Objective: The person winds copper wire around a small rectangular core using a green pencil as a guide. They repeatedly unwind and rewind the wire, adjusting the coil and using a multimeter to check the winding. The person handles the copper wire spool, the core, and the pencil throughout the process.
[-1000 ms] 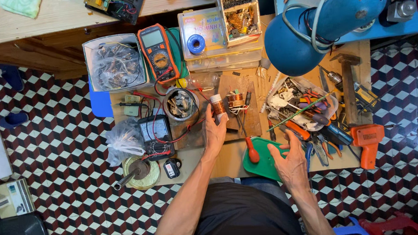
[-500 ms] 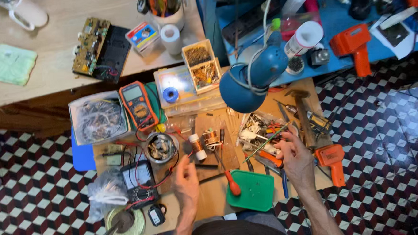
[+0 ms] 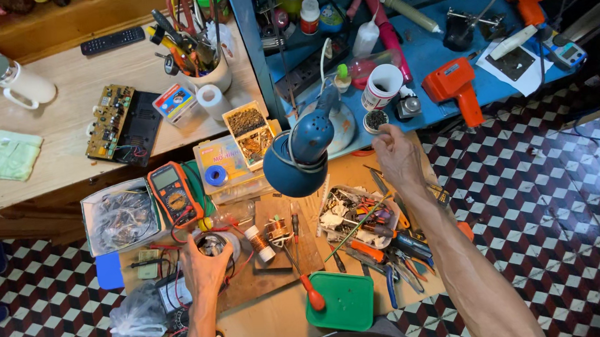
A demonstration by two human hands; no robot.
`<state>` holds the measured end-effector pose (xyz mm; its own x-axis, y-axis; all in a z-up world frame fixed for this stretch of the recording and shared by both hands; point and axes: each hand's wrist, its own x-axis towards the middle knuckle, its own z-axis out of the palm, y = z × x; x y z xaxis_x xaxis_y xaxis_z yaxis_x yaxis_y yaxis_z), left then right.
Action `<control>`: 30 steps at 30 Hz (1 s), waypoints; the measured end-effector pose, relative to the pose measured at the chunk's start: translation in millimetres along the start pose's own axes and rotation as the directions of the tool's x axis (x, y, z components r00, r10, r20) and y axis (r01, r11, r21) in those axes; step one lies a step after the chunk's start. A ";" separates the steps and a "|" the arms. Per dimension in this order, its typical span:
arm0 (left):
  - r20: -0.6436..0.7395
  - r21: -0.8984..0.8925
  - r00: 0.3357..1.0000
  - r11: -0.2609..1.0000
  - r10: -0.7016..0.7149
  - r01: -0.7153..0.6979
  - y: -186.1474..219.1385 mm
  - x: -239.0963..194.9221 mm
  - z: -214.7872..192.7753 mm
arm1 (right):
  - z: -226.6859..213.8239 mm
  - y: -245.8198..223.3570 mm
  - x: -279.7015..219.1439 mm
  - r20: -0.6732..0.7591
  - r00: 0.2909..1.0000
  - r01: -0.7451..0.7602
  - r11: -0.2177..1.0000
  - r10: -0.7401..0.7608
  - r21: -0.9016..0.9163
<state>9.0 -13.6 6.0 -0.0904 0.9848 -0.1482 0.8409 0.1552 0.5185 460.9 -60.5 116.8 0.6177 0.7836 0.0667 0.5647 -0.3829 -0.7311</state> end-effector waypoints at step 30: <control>-0.374 -0.102 0.857 0.902 0.355 -0.418 73.2 27.1 -16.3 | -28.6 -24.7 47.2 -0.131 0.932 0.361 0.899 -0.338 0.248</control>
<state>59.4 25.7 53.6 0.0217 0.9280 0.3720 0.7423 -0.2642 0.6158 491.7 -28.1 157.4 0.4566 0.7956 0.3982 0.5951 0.0596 -0.8014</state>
